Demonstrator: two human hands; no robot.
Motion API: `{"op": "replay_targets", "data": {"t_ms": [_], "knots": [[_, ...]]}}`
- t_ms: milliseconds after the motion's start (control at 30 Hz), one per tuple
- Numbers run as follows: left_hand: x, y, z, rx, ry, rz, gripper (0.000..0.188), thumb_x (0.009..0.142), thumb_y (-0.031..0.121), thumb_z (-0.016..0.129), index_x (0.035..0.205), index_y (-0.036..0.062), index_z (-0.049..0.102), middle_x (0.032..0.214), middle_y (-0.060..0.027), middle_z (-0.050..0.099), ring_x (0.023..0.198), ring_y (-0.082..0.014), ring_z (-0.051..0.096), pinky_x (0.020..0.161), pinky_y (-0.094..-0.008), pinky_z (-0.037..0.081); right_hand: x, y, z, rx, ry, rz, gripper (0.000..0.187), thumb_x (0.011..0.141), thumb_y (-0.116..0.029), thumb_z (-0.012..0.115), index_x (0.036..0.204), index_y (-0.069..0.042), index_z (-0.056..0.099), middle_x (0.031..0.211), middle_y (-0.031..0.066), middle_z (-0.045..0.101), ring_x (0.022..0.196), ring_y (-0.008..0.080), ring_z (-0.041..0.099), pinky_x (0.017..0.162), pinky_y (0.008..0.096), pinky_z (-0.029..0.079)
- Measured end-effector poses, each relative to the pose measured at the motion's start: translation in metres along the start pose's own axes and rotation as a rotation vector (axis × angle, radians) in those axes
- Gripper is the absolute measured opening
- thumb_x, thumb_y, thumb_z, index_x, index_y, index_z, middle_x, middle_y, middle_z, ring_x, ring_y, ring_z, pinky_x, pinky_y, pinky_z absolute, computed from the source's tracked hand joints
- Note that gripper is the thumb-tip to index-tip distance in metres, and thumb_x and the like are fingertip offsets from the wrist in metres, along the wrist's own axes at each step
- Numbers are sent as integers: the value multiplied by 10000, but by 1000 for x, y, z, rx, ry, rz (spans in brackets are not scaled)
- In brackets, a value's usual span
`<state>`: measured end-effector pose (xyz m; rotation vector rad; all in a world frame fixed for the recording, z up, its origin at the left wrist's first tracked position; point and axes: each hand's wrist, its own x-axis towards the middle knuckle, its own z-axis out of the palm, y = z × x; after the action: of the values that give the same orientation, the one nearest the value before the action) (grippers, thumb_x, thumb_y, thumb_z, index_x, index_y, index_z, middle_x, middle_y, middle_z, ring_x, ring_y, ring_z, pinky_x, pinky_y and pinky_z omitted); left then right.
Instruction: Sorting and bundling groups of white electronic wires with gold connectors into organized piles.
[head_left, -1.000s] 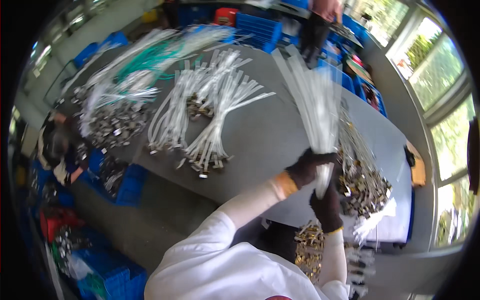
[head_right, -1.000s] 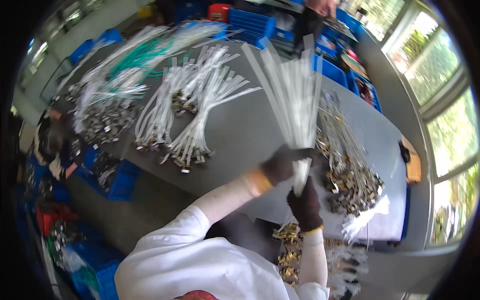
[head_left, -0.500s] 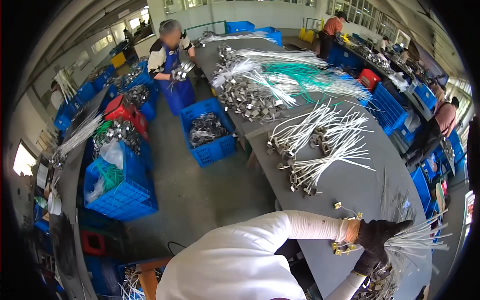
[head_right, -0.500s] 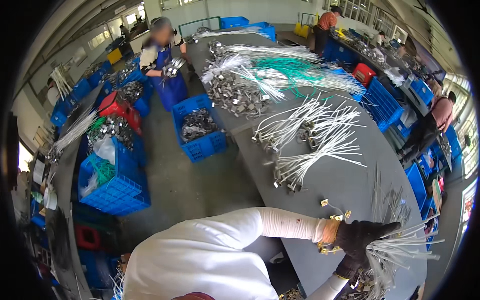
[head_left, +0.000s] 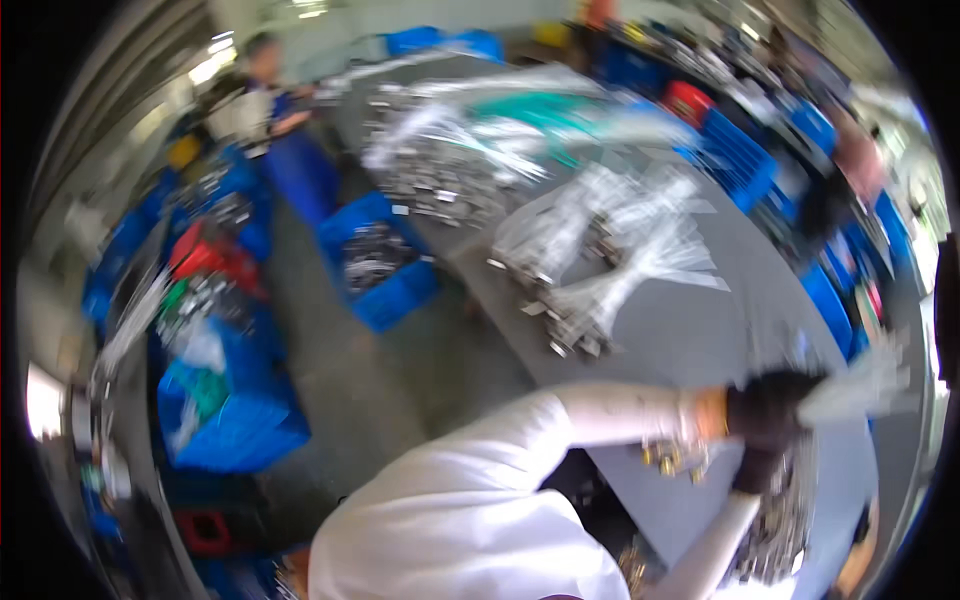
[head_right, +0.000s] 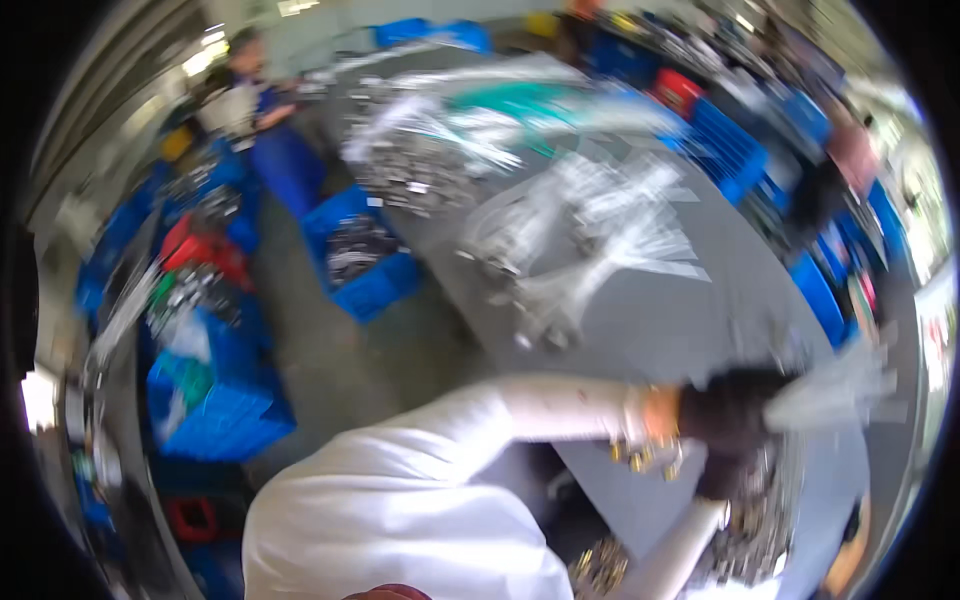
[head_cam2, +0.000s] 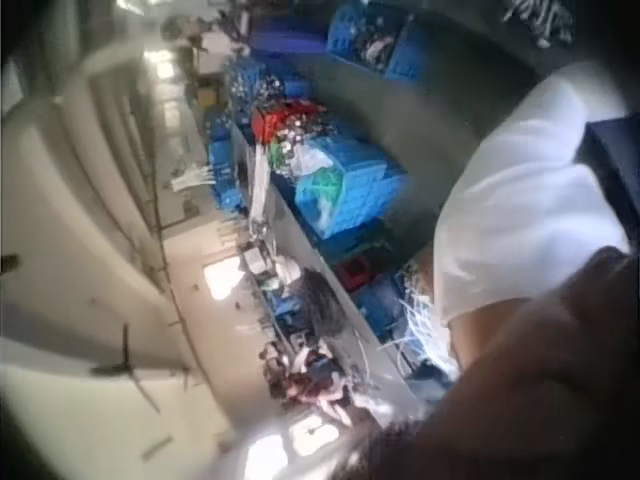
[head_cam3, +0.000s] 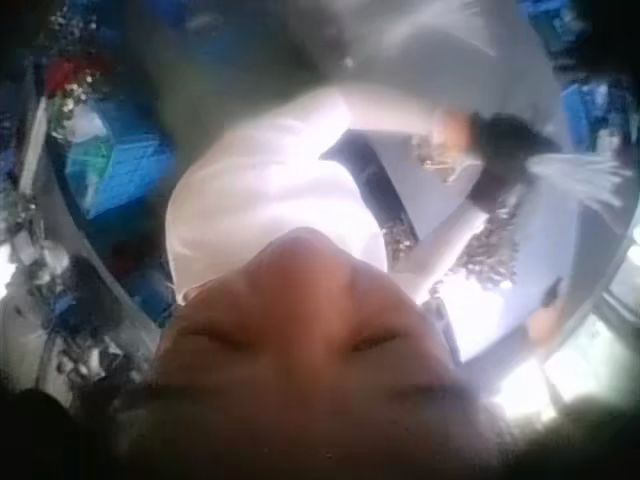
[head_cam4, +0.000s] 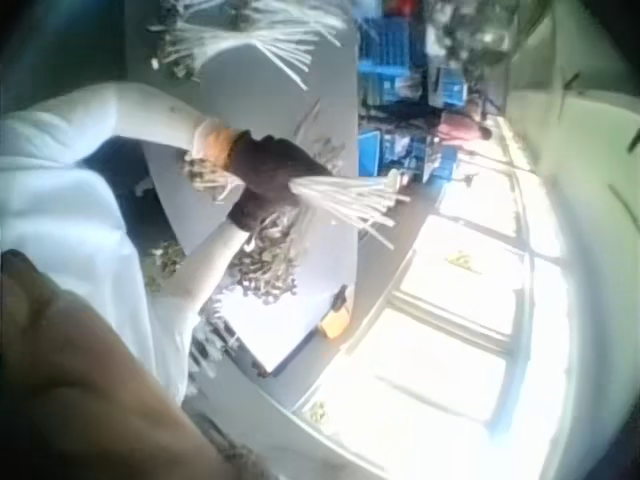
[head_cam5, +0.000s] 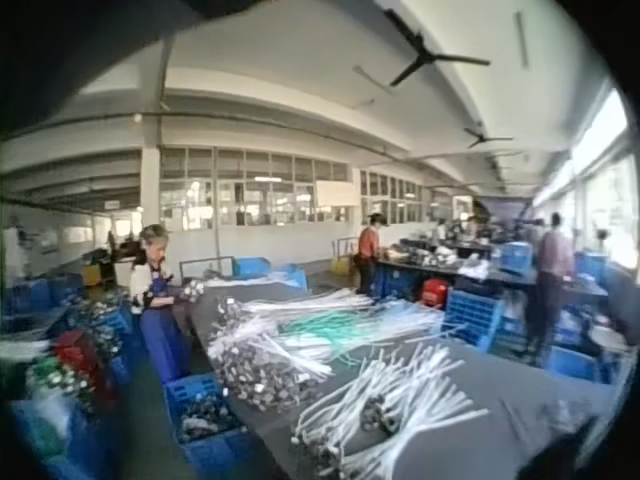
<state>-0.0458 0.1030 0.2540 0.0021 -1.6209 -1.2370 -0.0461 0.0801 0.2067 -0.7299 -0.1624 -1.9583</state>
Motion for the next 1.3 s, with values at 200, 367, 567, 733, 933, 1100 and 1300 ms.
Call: {"op": "replay_targets", "data": {"t_ms": [200, 367, 567, 733, 933, 1100, 1300], "knots": [[124, -11, -90, -654, -1035, -262, 781, 683, 401, 900, 1303, 42, 589, 1159, -174, 703, 1045, -294, 698, 921, -388, 557, -81, -55, 2, -1694, 694, -242, 535, 949, -255, 617, 1423, -75, 447, 1253, 159, 581, 1190, 278, 544, 1001, 349, 464], [94, -42, -72, -247, -1057, 145, 501, 816, 324, 832, 1188, 30, 672, 1046, -151, 741, 983, -267, 719, 830, -370, 559, -39, -24, 44, -2255, 1126, -69, 786, 766, -267, 834, 1430, -83, 455, 1335, 214, 604, 1255, 383, 573, 1009, 430, 490], [90, -11, -59, -820, -921, -311, 374, 926, 118, 718, 1252, -35, 615, 950, -68, 692, 840, -124, 650, 788, -262, 530, -126, -16, 63, -2181, 1311, -244, 641, 826, -182, 820, 1375, -28, 527, 1274, 175, 649, 1199, 275, 622, 1022, 384, 503], [100, -48, -57, -461, -1011, -19, 498, 886, 49, 735, 1345, -25, 555, 1233, -114, 647, 952, -162, 679, 850, -296, 574, -231, 32, 16, -1891, 1964, 318, 336, 907, -321, 706, 1106, -55, 658, 1004, 205, 707, 984, 317, 692, 823, 391, 536], [94, -26, -60, -529, -1050, -216, 554, 879, 23, 737, 1379, -15, 501, 1256, -138, 619, 1001, -172, 667, 867, -305, 578, -259, 36, -29, -1861, 2143, 42, 254, 899, -265, 653, 1017, -41, 632, 1006, 230, 691, 993, 438, 647, 816, 515, 521], [81, -47, -58, -496, -1144, -250, 627, 862, 20, 743, 1419, -39, 461, 1007, -75, 688, 930, -182, 686, 866, -296, 569, -245, 37, -45, -1831, 2104, 266, 220, 903, -262, 633, 980, -58, 658, 988, 228, 694, 959, 440, 656, 826, 517, 529], [75, -14, -61, -509, -1057, -365, 309, 880, 61, 707, 1165, -35, 637, 1024, -108, 698, 895, -182, 692, 799, -316, 555, -227, 50, -68, -1989, 1852, 211, 216, 917, -299, 657, 997, -99, 673, 923, 155, 704, 856, 333, 677, 788, 419, 529]]}}
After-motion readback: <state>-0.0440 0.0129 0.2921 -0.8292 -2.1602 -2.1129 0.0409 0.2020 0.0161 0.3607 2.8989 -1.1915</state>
